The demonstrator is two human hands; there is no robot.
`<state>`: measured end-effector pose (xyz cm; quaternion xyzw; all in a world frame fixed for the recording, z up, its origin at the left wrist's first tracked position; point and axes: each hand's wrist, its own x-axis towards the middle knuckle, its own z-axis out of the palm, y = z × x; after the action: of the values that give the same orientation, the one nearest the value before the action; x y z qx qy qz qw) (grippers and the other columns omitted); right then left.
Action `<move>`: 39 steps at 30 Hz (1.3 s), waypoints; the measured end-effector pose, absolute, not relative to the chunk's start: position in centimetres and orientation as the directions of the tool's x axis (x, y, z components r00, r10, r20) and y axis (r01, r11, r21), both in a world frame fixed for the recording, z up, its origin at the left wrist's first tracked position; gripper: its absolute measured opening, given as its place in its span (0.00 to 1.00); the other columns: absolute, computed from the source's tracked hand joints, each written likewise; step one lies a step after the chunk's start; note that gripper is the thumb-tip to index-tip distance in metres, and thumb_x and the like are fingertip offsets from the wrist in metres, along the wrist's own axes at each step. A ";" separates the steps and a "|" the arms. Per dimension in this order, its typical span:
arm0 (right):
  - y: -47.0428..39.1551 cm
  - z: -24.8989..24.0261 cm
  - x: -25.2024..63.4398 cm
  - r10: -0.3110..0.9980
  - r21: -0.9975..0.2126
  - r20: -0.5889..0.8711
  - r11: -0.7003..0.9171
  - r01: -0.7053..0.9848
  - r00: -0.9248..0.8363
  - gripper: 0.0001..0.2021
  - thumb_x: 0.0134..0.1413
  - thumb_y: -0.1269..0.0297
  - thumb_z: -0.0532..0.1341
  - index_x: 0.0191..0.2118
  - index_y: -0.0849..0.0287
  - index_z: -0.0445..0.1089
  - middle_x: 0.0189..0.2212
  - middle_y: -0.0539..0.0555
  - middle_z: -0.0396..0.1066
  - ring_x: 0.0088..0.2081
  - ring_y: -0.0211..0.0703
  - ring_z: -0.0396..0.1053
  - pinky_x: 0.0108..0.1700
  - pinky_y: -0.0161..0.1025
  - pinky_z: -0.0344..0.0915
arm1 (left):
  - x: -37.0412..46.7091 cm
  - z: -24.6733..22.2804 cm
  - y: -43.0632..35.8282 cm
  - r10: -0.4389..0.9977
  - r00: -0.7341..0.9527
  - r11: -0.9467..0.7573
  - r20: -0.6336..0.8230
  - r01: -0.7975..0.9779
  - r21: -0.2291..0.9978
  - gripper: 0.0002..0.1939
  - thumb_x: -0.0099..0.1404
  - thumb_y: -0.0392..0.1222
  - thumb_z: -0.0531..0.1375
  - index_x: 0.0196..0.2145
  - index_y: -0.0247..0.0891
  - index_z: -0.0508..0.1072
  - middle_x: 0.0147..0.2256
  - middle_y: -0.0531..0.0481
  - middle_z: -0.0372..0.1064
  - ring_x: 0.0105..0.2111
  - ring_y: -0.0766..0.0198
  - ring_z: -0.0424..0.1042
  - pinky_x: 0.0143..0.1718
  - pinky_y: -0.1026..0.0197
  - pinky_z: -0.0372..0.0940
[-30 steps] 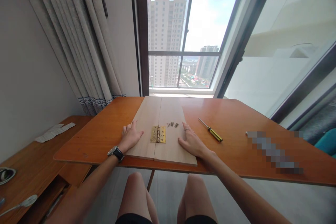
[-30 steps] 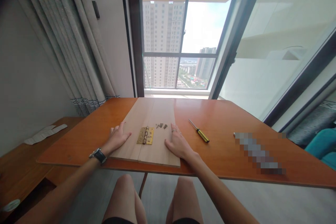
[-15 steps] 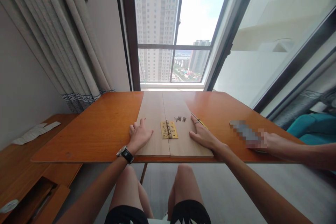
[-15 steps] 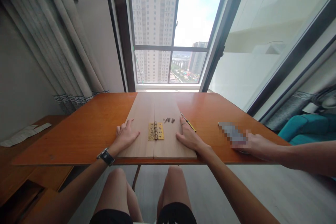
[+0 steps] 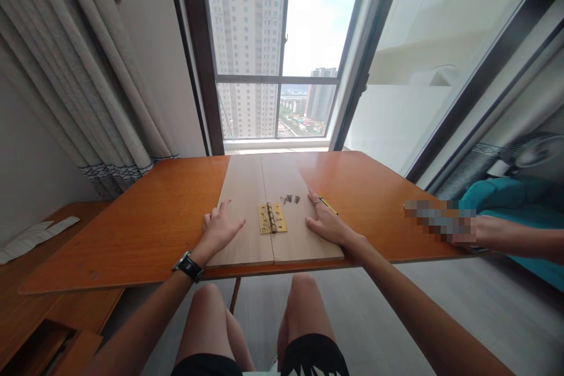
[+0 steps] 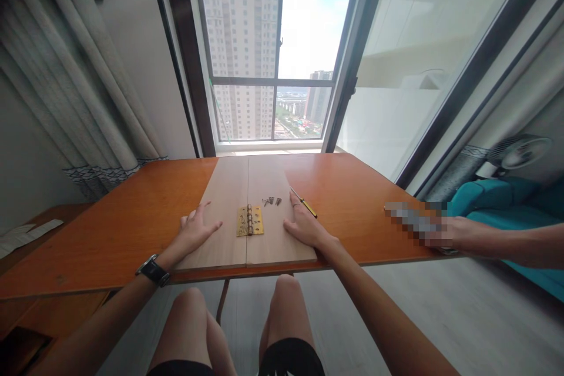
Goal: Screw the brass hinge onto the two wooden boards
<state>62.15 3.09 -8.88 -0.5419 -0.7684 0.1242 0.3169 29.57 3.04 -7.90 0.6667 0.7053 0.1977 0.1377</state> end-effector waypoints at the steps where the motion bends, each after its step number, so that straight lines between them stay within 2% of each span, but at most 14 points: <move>1: 3.2 -9.0 62.2 0.907 -0.535 0.361 0.392 0.749 -0.216 0.45 0.50 0.66 0.57 0.74 0.68 0.43 0.72 0.66 0.49 0.72 0.57 0.48 0.73 0.56 0.45 | 29.6 -7.8 3.0 0.996 -0.070 0.034 0.059 0.883 0.468 0.40 0.64 0.60 0.58 0.68 0.42 0.55 0.58 0.32 0.65 0.60 0.36 0.63 0.58 0.43 0.56; 9: 3.7 -9.4 62.5 0.886 -0.525 0.395 0.435 0.732 -0.243 0.45 0.50 0.66 0.58 0.74 0.62 0.43 0.71 0.64 0.53 0.71 0.59 0.51 0.72 0.58 0.48 | 29.6 -7.0 2.4 0.999 -0.034 0.031 0.001 0.900 0.436 0.36 0.64 0.60 0.58 0.66 0.43 0.61 0.60 0.34 0.64 0.62 0.36 0.60 0.58 0.42 0.58; 12: 3.4 -9.2 62.5 0.896 -0.515 0.382 0.411 0.753 -0.227 0.44 0.51 0.66 0.58 0.74 0.64 0.45 0.70 0.67 0.54 0.71 0.61 0.52 0.71 0.61 0.48 | 29.7 -6.5 2.0 0.996 0.017 -0.050 0.087 0.919 0.392 0.37 0.63 0.61 0.61 0.65 0.44 0.62 0.64 0.34 0.58 0.65 0.33 0.55 0.59 0.37 0.56; 15: 2.9 -8.7 62.1 0.899 -0.492 0.378 0.397 0.775 -0.221 0.41 0.53 0.66 0.58 0.72 0.69 0.48 0.69 0.72 0.54 0.71 0.63 0.51 0.71 0.63 0.47 | 30.4 -5.9 2.2 0.943 0.273 -0.326 0.190 0.868 0.375 0.42 0.62 0.60 0.64 0.68 0.47 0.57 0.69 0.38 0.51 0.69 0.38 0.49 0.64 0.35 0.50; 18: 2.4 -7.7 60.9 0.881 -0.461 0.366 0.451 0.764 -0.300 0.38 0.56 0.65 0.58 0.71 0.67 0.51 0.69 0.70 0.55 0.72 0.59 0.49 0.71 0.62 0.46 | 31.5 -5.2 3.4 0.824 0.559 -0.541 0.096 0.724 0.429 0.52 0.58 0.58 0.68 0.72 0.45 0.48 0.69 0.38 0.52 0.68 0.42 0.53 0.66 0.39 0.50; 20: 2.3 -7.0 59.6 0.856 -0.445 0.336 0.512 0.735 -0.393 0.37 0.56 0.63 0.60 0.70 0.65 0.53 0.68 0.67 0.58 0.72 0.56 0.49 0.71 0.58 0.48 | 32.2 -4.9 4.4 0.776 0.630 -0.582 0.038 0.690 0.430 0.55 0.54 0.57 0.71 0.71 0.42 0.49 0.68 0.36 0.55 0.67 0.41 0.55 0.66 0.39 0.51; 24: 3.2 -6.3 57.2 0.810 -0.439 0.249 0.583 0.684 -0.531 0.45 0.51 0.54 0.67 0.71 0.64 0.53 0.68 0.67 0.58 0.72 0.61 0.48 0.69 0.59 0.51 | 32.6 -4.9 6.1 0.733 0.672 -0.645 0.105 0.638 0.420 0.53 0.52 0.54 0.72 0.69 0.39 0.54 0.63 0.35 0.62 0.63 0.41 0.61 0.64 0.42 0.55; 29: 4.6 -5.7 55.8 0.791 -0.449 0.181 0.595 0.667 -0.584 0.53 0.41 0.54 0.74 0.71 0.66 0.52 0.65 0.70 0.61 0.69 0.65 0.53 0.68 0.57 0.53 | 32.5 -5.5 6.7 0.702 0.681 -0.679 0.208 0.553 0.482 0.53 0.48 0.53 0.74 0.67 0.39 0.59 0.56 0.37 0.67 0.57 0.44 0.66 0.59 0.46 0.61; 33: 5.3 -5.2 55.7 0.802 -0.450 0.149 0.576 0.682 -0.579 0.55 0.36 0.54 0.76 0.70 0.64 0.54 0.56 0.67 0.69 0.61 0.64 0.63 0.63 0.58 0.58 | 32.8 -5.4 7.1 0.743 0.652 -0.624 0.152 0.592 0.510 0.56 0.44 0.55 0.75 0.67 0.39 0.59 0.54 0.39 0.68 0.54 0.44 0.67 0.58 0.47 0.62; 36: 6.0 -5.0 55.6 0.798 -0.449 0.116 0.573 0.685 -0.591 0.57 0.33 0.53 0.77 0.70 0.60 0.54 0.56 0.66 0.68 0.60 0.64 0.63 0.62 0.58 0.57 | 33.0 -5.0 7.3 0.782 0.620 -0.576 0.070 0.675 0.461 0.55 0.42 0.58 0.75 0.64 0.38 0.63 0.53 0.39 0.67 0.55 0.43 0.65 0.58 0.47 0.61; 39: 6.7 -4.8 55.3 0.797 -0.460 0.075 0.561 0.689 -0.599 0.61 0.30 0.50 0.78 0.71 0.59 0.52 0.54 0.65 0.67 0.60 0.66 0.61 0.62 0.60 0.56 | 33.0 -4.6 7.4 0.825 0.565 -0.518 -0.007 0.761 0.392 0.47 0.40 0.61 0.75 0.55 0.39 0.70 0.53 0.38 0.64 0.57 0.40 0.62 0.58 0.47 0.60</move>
<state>55.34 6.68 -4.77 -0.4256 -0.8725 0.1959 0.1384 33.03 7.44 -4.60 0.8664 0.4575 0.0903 0.1784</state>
